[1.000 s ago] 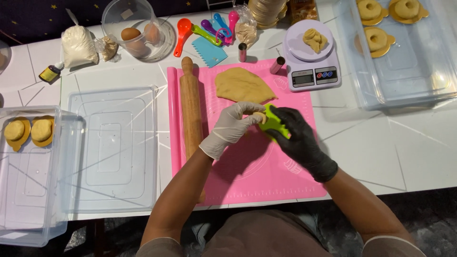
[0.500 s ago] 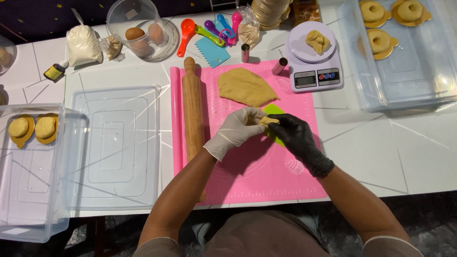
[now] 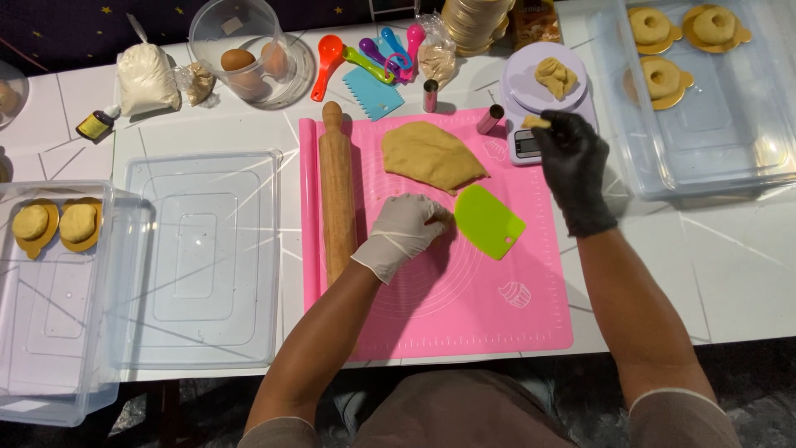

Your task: Cutting the center out of donut dough, placing the donut in a container, and scraping the work surface.

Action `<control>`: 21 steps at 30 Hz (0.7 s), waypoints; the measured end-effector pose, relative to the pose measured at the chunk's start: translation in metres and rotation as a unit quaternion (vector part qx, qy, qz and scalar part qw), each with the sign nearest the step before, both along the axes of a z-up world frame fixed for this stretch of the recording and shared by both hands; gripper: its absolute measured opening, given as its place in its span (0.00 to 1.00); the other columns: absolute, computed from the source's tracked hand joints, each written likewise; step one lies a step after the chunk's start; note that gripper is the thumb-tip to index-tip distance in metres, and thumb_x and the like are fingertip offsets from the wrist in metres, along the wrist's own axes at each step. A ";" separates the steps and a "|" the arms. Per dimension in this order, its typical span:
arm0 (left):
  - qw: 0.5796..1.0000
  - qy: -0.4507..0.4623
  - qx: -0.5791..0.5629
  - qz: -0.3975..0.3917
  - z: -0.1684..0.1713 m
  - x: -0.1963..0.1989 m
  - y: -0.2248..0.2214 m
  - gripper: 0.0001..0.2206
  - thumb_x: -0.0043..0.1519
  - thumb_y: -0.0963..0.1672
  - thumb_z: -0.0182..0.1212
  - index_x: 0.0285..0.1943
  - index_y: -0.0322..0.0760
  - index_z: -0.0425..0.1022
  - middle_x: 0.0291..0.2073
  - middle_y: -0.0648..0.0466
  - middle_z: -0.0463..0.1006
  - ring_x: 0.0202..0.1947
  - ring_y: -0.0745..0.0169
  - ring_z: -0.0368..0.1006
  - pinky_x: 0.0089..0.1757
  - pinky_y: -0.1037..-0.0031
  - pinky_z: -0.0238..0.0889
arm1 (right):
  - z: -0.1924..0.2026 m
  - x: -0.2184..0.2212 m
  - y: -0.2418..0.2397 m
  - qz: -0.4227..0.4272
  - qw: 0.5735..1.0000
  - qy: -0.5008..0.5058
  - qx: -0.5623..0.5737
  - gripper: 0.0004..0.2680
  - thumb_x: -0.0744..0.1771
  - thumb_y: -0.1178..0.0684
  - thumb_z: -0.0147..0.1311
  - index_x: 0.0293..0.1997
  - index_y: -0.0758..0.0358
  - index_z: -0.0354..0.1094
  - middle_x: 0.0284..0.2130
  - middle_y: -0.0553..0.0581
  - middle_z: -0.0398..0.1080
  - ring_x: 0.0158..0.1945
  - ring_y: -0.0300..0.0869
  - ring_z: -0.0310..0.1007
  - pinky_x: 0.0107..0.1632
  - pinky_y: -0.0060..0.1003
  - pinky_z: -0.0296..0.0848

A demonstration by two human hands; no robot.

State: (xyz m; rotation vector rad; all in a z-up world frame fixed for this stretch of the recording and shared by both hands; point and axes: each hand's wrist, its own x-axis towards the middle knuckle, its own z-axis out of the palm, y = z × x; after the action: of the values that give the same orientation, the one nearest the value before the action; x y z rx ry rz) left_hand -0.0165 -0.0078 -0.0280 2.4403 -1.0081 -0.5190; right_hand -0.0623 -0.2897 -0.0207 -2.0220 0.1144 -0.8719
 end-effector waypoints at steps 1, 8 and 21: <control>1.000 -0.002 0.009 -0.007 -0.003 0.000 0.000 0.12 0.62 0.49 0.62 0.52 0.51 0.82 0.46 0.58 0.85 0.49 0.54 0.80 0.53 0.65 0.69 | -0.007 0.016 -0.016 -0.040 0.996 -0.030 -0.080 0.09 0.67 0.63 0.73 0.50 0.68 0.77 0.37 0.65 0.74 0.35 0.50 0.74 0.36 0.40 0.73; 0.998 0.046 -0.037 0.002 0.013 0.000 0.000 0.08 0.62 0.47 0.58 0.42 0.51 0.85 0.18 0.69 0.82 0.28 0.74 0.79 0.41 0.71 0.66 | -0.041 0.056 -0.072 -0.194 0.900 -0.008 -0.391 0.09 0.71 0.50 0.68 0.55 0.56 0.82 0.44 0.56 0.68 0.45 0.50 0.64 0.46 0.45 0.61; 0.999 0.008 -0.026 -0.026 -0.005 0.005 0.005 0.13 0.61 0.46 0.63 0.54 0.43 0.81 0.42 0.51 0.85 0.48 0.43 0.79 0.50 0.58 0.70 | -0.016 -0.094 0.045 0.013 0.971 0.148 -0.186 0.02 0.64 0.53 0.66 0.37 0.50 0.78 0.22 0.52 0.73 0.28 0.48 0.77 0.27 0.41 0.73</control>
State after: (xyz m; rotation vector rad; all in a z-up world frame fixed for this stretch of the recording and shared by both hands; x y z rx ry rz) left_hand -0.0118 -0.0025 -0.0332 2.3675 -1.0678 -0.5215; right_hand -0.1561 -0.2449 -0.0368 -2.4921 0.0954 -0.5990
